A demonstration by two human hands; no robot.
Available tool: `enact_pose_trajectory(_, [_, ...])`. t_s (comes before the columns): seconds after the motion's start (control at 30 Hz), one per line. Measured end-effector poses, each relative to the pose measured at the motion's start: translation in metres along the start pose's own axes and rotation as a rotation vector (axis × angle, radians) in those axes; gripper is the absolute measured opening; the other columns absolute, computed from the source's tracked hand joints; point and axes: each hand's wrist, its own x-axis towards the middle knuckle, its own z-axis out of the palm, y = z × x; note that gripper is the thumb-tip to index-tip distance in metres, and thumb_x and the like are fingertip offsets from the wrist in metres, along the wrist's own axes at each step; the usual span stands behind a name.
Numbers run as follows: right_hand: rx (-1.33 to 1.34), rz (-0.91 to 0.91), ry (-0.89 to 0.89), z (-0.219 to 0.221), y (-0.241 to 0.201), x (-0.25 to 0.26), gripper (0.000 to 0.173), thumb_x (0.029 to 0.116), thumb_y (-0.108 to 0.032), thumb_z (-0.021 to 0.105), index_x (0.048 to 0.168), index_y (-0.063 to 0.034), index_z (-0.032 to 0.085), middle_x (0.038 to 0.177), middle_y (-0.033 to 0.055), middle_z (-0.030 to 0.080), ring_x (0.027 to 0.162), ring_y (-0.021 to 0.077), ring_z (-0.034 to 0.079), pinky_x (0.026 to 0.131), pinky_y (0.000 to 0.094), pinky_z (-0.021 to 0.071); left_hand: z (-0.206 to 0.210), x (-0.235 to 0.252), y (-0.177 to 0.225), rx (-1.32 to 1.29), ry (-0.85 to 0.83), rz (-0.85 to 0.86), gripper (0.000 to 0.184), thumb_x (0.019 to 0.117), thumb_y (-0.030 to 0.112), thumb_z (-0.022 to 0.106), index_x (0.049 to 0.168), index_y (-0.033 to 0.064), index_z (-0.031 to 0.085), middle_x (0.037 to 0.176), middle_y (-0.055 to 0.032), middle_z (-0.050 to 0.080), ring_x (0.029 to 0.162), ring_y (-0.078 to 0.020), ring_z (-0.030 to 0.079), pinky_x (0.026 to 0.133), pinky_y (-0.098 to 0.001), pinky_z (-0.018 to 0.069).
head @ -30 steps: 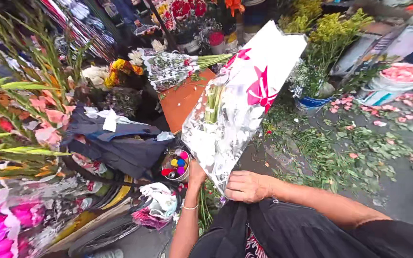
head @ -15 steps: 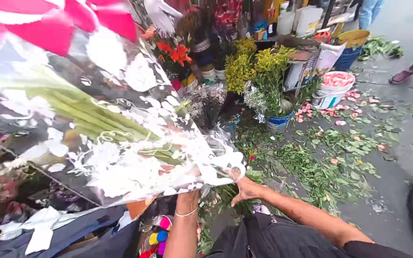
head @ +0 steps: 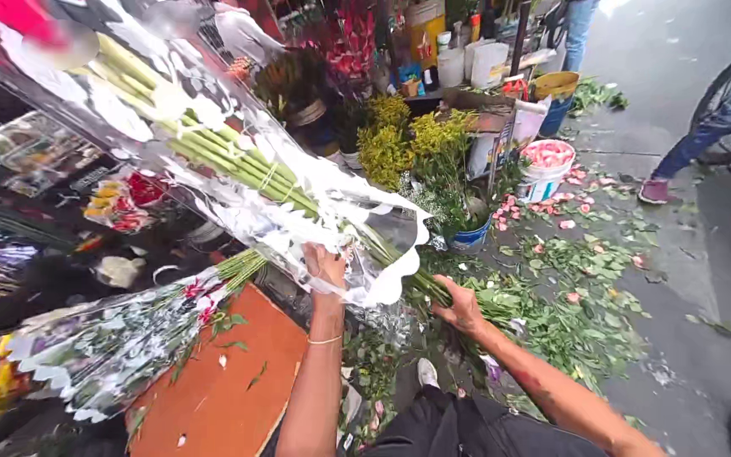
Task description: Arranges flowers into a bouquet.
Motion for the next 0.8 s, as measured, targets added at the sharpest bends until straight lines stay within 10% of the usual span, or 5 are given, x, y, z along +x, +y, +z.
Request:
enact_pose_trajectory(0.1, [-0.073, 0.033, 0.023, -0.01, 0.025, 0.02, 0.053, 0.0806, -0.02, 0.079, 0.126, 0.004, 0.064, 0.103, 0.0187, 0.076, 0.088, 0.0297, 0.076, 0.076, 0.0516, 0.0609, -0.008, 0.05, -0.012, 0.287, 0.139, 0.459, 0.086, 0.0978, 0.007, 0.057, 0.159, -0.0014, -0.002, 0.155, -0.0288, 0.03, 0.135, -0.0268, 0.049, 0.104, -0.0367, 0.0507])
enact_pose_trajectory(0.23, [-0.108, 0.083, 0.023, -0.008, 0.046, 0.049, 0.057, 0.0781, -0.02, 0.078, 0.126, 0.0053, 0.064, 0.101, 0.0196, 0.075, 0.087, 0.0301, 0.075, 0.076, 0.0513, 0.06, 0.028, 0.103, 0.009, 0.662, 0.03, 0.972, 0.094, 0.087, 0.021, 0.071, 0.148, -0.0237, 0.017, 0.148, -0.0437, 0.035, 0.139, -0.0377, 0.045, 0.117, -0.0378, 0.0382])
enact_pose_trajectory(0.4, [-0.094, 0.126, 0.083, 0.001, 0.07, 0.082, 0.056, 0.0759, -0.019, 0.078, 0.125, 0.0053, 0.065, 0.097, 0.0183, 0.075, 0.083, 0.0279, 0.075, 0.074, 0.0488, 0.0599, 0.057, 0.137, -0.029, 1.098, -0.222, 1.407, 0.047, 0.0943, 0.017, 0.062, 0.13, -0.0143, 0.059, 0.086, -0.0215, 0.074, 0.073, -0.0303, 0.071, 0.077, -0.0422, 0.0556])
enact_pose_trajectory(0.67, [-0.073, 0.408, 0.029, -0.034, 0.066, 0.133, 0.054, 0.0875, -0.015, 0.07, 0.131, 0.015, 0.058, 0.121, 0.0348, 0.064, 0.115, 0.0444, 0.064, 0.102, 0.0551, 0.0487, 0.082, -0.012, -0.166, 1.131, -1.113, 1.103, 0.046, 0.0874, 0.011, 0.065, 0.133, 0.0057, 0.066, 0.074, -0.0074, 0.07, 0.058, -0.0225, 0.067, 0.056, -0.0391, 0.0566])
enact_pose_trajectory(0.8, [0.033, 0.909, -0.399, -0.128, -0.014, 0.196, 0.041, 0.1088, -0.009, 0.042, 0.147, 0.0072, 0.046, 0.148, 0.0232, 0.052, 0.134, 0.0265, 0.051, 0.114, 0.0352, 0.0364, 0.112, -0.021, -0.147, 0.901, -1.513, 1.21, 0.033, 0.1034, 0.016, 0.056, 0.134, 0.024, 0.065, 0.113, -0.0115, 0.073, 0.083, -0.0243, 0.07, 0.074, -0.0386, 0.0568])
